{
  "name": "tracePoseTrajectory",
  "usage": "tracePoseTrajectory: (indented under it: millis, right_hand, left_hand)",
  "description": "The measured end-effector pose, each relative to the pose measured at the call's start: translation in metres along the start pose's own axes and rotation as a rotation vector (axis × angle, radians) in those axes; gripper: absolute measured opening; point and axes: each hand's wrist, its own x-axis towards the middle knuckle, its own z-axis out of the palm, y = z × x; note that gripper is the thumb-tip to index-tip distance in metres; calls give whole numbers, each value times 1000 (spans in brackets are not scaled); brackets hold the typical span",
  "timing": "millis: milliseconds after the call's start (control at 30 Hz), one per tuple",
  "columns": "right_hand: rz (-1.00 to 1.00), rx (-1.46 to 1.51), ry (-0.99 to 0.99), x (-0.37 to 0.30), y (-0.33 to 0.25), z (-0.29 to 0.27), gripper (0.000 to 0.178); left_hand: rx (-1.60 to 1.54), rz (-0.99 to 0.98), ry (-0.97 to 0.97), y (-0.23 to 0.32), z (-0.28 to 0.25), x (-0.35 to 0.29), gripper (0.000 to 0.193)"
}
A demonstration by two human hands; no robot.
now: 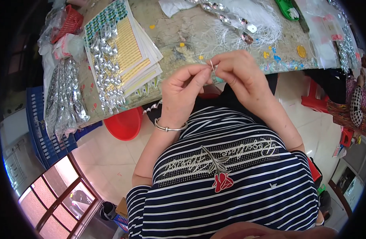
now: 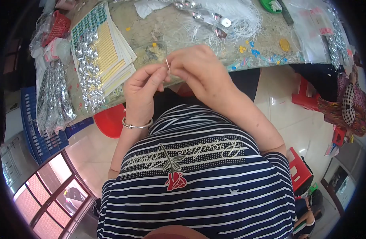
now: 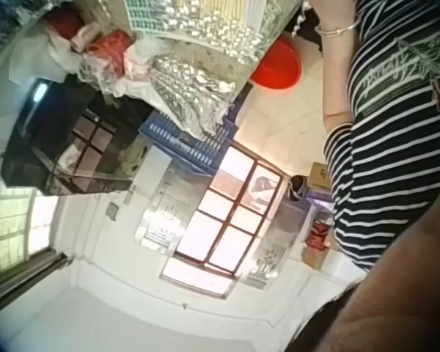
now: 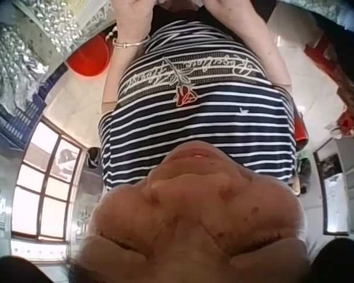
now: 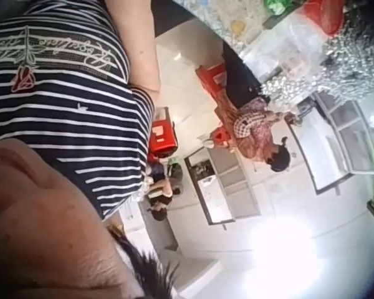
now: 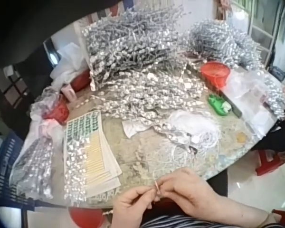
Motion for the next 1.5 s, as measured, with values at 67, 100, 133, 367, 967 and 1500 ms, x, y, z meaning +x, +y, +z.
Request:
tracePoseTrajectory:
  millis: [67,100,133,367,967,1500]
  right_hand:
    - [-79,-132,-24,-3,1,1,9]
    - [-109,-143,18,-2,3,5,12]
    - [-106,-141,17,-3,1,6,12]
    - [-117,-194,-14,-5,-2,7,11]
    - [306,291,-12,-8,10,10,7]
    - [352,464,-18,3,17,11,10]
  left_hand:
    - [-14,-18,-18,1,2,2,14]
    - [-77,-60,-22,5,5,5,15]
    - [-141,-110,-21,6,6,2,16]
    - [-220,-171,-60,-3,-3,5,13]
    - [-41,-6,-28,-1,0,0,9]
    - [-107,-161,-68,1,-3,6,8]
